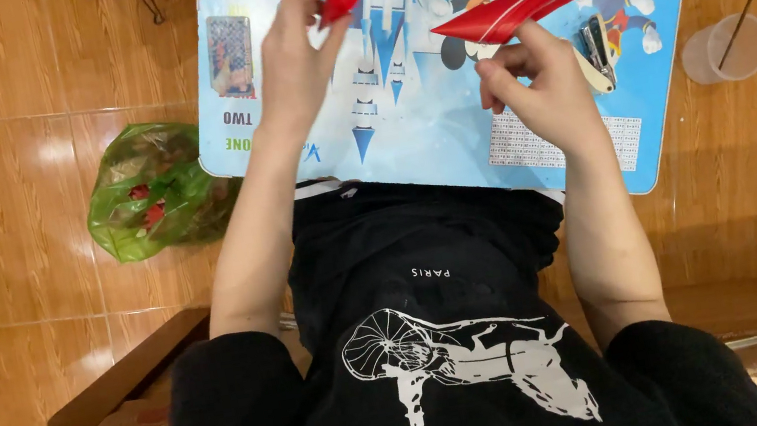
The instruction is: Fold pieces of red paper and join them together using a stapler to create decorative segments.
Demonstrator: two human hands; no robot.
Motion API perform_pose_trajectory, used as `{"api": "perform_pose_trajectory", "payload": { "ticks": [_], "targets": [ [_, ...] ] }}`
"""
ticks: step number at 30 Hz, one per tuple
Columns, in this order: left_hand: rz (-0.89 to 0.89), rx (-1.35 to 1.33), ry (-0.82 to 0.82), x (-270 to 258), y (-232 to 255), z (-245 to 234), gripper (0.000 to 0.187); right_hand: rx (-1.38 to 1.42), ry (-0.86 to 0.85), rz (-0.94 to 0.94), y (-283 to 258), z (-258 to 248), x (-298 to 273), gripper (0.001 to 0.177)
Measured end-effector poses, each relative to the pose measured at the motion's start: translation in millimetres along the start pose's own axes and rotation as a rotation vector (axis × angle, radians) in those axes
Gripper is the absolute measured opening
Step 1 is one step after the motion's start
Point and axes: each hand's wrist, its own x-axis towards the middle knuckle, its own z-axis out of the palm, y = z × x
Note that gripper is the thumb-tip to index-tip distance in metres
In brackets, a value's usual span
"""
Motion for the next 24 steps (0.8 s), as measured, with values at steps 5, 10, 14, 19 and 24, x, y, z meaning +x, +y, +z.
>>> {"api": "perform_pose_trajectory", "payload": {
  "ticks": [5,10,14,19,24],
  "targets": [
    [0.163,0.009,-0.183,-3.5,55.6,8.2,0.080,-0.208,-0.018,-0.076,-23.1,12.3,3.8,0.024],
    [0.270,0.041,-0.205,-2.0,73.1,15.4,0.073,-0.241,-0.044,-0.063,-21.0,14.7,2.4,0.026],
    [0.291,-0.001,-0.206,-2.8,78.3,18.5,0.060,-0.273,-0.068,-0.098,-23.3,19.6,2.7,0.029],
    [0.294,-0.018,-0.244,-2.7,88.0,16.2,0.059,-0.279,-0.081,-0.087,-20.5,19.5,2.3,0.027],
    [0.306,0.001,-0.238,-4.0,90.2,21.4,0.058,-0.200,-0.120,-0.067,-22.7,18.7,2.0,0.025]
  ]
}}
